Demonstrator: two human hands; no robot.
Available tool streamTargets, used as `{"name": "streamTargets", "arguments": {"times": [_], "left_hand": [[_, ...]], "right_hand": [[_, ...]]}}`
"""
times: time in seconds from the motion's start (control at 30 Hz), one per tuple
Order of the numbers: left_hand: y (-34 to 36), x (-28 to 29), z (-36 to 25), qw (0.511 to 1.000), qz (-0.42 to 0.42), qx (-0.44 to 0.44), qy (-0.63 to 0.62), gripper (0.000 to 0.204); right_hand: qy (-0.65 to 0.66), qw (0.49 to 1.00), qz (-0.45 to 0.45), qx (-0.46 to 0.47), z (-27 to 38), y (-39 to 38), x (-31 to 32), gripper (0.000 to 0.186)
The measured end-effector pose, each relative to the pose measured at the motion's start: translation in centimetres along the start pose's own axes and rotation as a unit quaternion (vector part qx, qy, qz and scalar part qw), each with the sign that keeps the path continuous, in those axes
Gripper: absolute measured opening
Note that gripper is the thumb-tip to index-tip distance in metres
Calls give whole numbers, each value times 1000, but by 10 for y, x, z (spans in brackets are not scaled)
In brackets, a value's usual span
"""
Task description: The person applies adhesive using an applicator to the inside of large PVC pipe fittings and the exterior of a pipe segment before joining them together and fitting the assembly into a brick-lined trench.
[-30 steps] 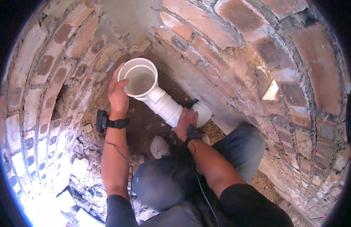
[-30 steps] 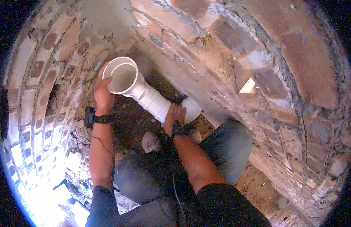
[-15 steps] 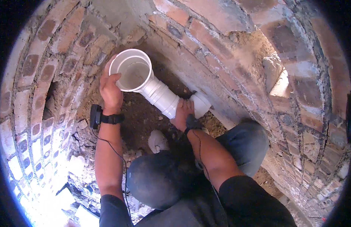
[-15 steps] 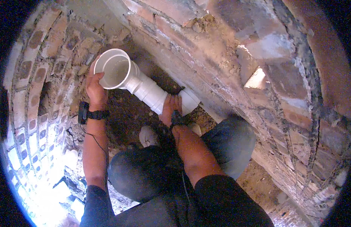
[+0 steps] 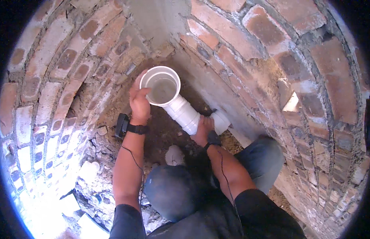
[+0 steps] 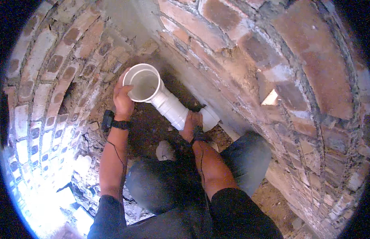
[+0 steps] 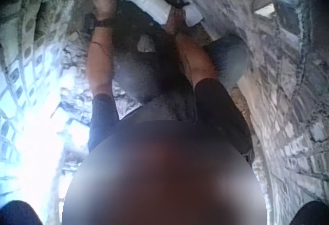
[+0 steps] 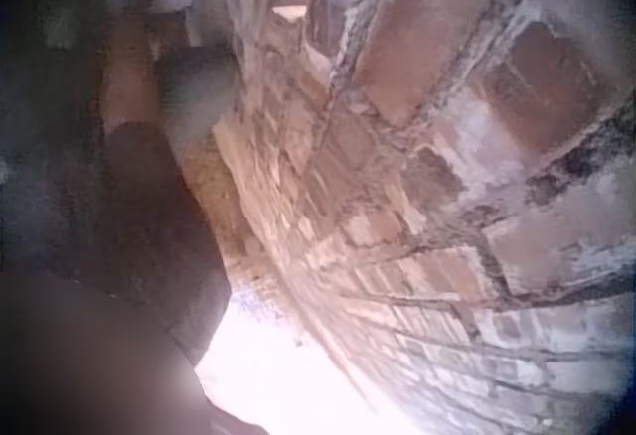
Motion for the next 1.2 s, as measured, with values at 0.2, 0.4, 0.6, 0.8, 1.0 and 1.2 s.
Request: {"name": "streamTargets", "arguments": {"times": [0.2, 0.4, 0.6, 0.8, 1.0, 1.2], "left_hand": [[4, 6, -9, 999, -4, 36, 39, 63], [2, 8, 2, 998, -10, 48, -45, 63], [2, 9, 2, 998, -1, 49, -41, 65], [-2, 5, 4, 995, -6, 61, -76, 67], [-2, 13, 9, 992, 0, 66, -106, 72], [7, 0, 7, 991, -3, 57, -125, 65]], "right_hand": [[-11, 1000, -4, 7, 6, 4, 10, 103], [-36, 998, -43, 4, 8, 0, 15, 98], [-10, 998, 57, -22, 4, 4, 4, 101], [-22, 998, 49, -24, 0, 0, 0, 102], [3, 998, 59, -18, 2, -1, 3, 104], [-3, 999, 52, -3, 2, 5, 16, 107]]}}
Point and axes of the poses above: each hand's wrist, its own y-axis towards the middle knuckle, its own x-axis out of the back of the hand, z = x × y, the point moved 6 cm from there along y, towards the middle knuckle, and after that the axes turned 11 degrees about -y, right-handed, at the moved point
